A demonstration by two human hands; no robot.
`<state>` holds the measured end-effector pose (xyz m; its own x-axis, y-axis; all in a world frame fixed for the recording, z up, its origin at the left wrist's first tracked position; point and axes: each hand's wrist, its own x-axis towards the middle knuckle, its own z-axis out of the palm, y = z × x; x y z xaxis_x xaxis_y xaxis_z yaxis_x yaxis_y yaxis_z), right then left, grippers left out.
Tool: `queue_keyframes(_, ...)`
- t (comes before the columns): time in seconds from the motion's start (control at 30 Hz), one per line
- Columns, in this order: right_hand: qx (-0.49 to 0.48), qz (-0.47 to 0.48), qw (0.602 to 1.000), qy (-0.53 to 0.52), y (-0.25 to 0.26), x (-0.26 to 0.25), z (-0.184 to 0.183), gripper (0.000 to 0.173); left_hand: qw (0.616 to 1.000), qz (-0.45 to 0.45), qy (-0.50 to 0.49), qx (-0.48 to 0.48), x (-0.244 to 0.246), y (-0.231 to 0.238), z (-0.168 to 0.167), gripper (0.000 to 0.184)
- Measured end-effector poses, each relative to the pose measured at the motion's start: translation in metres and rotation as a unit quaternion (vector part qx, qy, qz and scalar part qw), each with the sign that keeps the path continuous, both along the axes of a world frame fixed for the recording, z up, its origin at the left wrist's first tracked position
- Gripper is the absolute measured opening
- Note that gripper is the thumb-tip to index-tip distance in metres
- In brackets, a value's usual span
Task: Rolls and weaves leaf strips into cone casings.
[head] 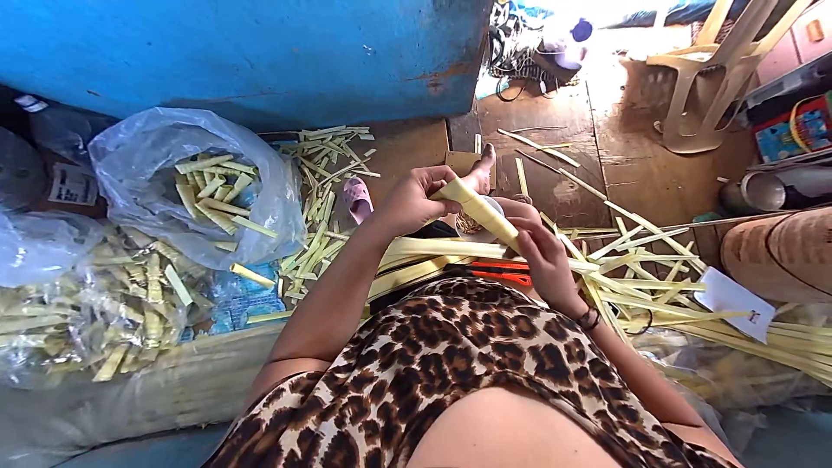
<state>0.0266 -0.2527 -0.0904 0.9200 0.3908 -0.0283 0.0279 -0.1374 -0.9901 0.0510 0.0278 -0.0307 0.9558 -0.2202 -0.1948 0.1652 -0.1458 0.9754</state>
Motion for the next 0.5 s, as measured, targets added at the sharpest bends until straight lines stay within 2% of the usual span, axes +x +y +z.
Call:
queue_keyframes(0.03,-0.041,0.008,0.996,-0.081,-0.002,0.0,-0.005,0.034,1.0,0.004,0.0,0.004,0.0,0.001,0.0,0.028)
queue_keyframes(0.07,-0.032,0.009,0.996,-0.079,-0.002,0.0,-0.007,0.035,1.0,0.002,-0.002,0.006,0.0,0.002,-0.001,0.028)
queue_keyframes(0.1,0.017,0.003,1.0,0.011,-0.001,0.001,-0.004,0.032,1.0,-0.004,-0.004,0.006,0.001,0.004,0.0,0.029)
queue_keyframes(0.13,0.1,-0.006,0.983,0.154,0.001,0.003,0.001,0.032,1.0,-0.009,-0.002,0.003,0.001,0.005,0.0,0.029)
queue_keyframes(0.17,0.171,-0.022,0.947,0.27,0.003,0.004,0.005,0.039,1.0,-0.012,0.003,-0.002,0.0,0.006,0.001,0.028)
queue_keyframes(0.2,0.188,-0.027,0.934,0.303,0.003,0.004,0.006,0.042,1.0,-0.012,0.007,-0.005,0.001,0.006,0.001,0.026)
queue_keyframes(0.23,0.148,-0.026,0.958,0.244,0.002,0.002,0.004,0.039,1.0,-0.01,0.009,-0.003,0.001,0.005,0.0,0.025)
queue_keyframes(0.27,0.072,-0.016,0.989,0.125,0.0,0.0,-0.002,0.033,1.0,-0.006,0.01,0.003,0.002,0.006,-0.001,0.025)
queue_keyframes(0.3,-0.005,-0.005,1.0,-0.001,-0.003,-0.002,-0.008,0.031,1.0,-0.002,0.01,0.007,0.003,0.006,-0.002,0.025)
queue_keyframes(0.33,-0.038,0.003,0.997,-0.069,-0.005,-0.002,-0.013,0.034,1.0,0.001,0.009,0.008,0.003,0.008,-0.002,0.025)
queue_keyframes(0.37,-0.019,0.006,0.999,-0.043,-0.005,-0.002,-0.013,0.033,1.0,-0.001,0.01,0.007,0.003,0.008,-0.001,0.026)
queue_keyframes(0.4,0.045,0.005,0.996,0.073,-0.004,-0.001,-0.008,0.029,1.0,-0.004,0.01,0.005,0.003,0.009,0.0,0.027)
queue_keyframes(0.43,0.137,-0.007,0.964,0.229,-0.002,0.0,-0.001,0.032,1.0,-0.005,0.012,0.003,0.002,0.01,0.001,0.028)
queue_keyframes(0.47,0.188,-0.019,0.926,0.327,0.0,0.0,0.002,0.039,1.0,-0.007,0.015,-0.001,0.002,0.01,0.002,0.027)
queue_keyframes(0.5,0.187,-0.024,0.925,0.33,0.0,-0.001,0.003,0.041,1.0,-0.009,0.017,-0.002,0.003,0.009,0.002,0.027)
